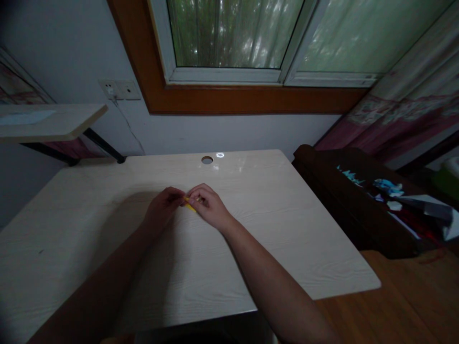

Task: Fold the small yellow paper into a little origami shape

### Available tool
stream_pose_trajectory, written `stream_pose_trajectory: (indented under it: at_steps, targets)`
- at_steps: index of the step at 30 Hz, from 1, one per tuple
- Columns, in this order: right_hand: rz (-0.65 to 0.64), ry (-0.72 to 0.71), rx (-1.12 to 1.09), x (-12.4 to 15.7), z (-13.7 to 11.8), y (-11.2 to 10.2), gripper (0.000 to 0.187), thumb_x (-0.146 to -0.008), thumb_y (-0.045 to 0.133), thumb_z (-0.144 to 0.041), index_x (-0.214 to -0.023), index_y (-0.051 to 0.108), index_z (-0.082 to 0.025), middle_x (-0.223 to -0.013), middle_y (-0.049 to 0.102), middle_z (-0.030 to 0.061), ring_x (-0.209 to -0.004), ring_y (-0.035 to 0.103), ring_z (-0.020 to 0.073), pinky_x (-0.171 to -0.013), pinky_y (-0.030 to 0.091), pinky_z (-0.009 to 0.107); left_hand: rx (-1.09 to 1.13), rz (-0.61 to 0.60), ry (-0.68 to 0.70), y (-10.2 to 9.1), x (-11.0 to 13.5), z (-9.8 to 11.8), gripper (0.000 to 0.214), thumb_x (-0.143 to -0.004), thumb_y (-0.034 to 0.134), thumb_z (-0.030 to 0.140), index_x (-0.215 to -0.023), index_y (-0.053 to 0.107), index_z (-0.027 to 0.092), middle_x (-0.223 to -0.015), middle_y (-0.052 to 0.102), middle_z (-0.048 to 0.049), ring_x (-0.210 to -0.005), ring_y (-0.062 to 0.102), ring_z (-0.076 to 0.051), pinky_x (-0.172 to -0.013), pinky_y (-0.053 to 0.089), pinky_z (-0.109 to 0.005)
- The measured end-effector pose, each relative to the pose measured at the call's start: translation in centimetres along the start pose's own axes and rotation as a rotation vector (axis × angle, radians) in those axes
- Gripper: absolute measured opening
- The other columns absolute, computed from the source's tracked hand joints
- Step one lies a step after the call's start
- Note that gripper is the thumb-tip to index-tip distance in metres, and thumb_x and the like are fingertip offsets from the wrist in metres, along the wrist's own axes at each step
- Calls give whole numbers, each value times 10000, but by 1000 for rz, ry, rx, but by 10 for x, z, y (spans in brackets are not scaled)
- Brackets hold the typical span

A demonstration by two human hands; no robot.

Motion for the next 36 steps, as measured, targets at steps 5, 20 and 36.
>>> stream_pose_trajectory:
  at_steps: [5,20,36]
  targets:
    - [-11,16,-53,-1,0,-2,229,-929,574,-411,-820,629,-217,-977,636,70,-941,620,192,-843,518,365,57,-65,26,4,-1,3,142,-820,691,326,-896,676,208,-800,660,-25,-740,629,-160,-713,521,-283]
    - [-66,58,-244,1,11,2,283,-917,581,-466,-816,640,-208,-997,594,68,-971,581,198,-876,466,370,178,-169,34,12,-1,5,175,-843,682,339,-840,638,170,-846,609,-20,-645,551,-99,-601,468,-228]
    - [-85,229,-496,5,32,13,203,-873,657,-379,-786,660,-196,-1038,579,60,-1011,554,207,-899,429,360,72,-103,64,11,5,3,195,-817,719,285,-971,635,200,-911,668,-21,-826,662,-142,-774,551,-277]
Point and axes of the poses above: each hand's wrist, its own x-axis away from the middle knuckle, its own y-axis out of the palm, z = x × y, the point moved 8 cm from there along -x, towards the middle knuckle
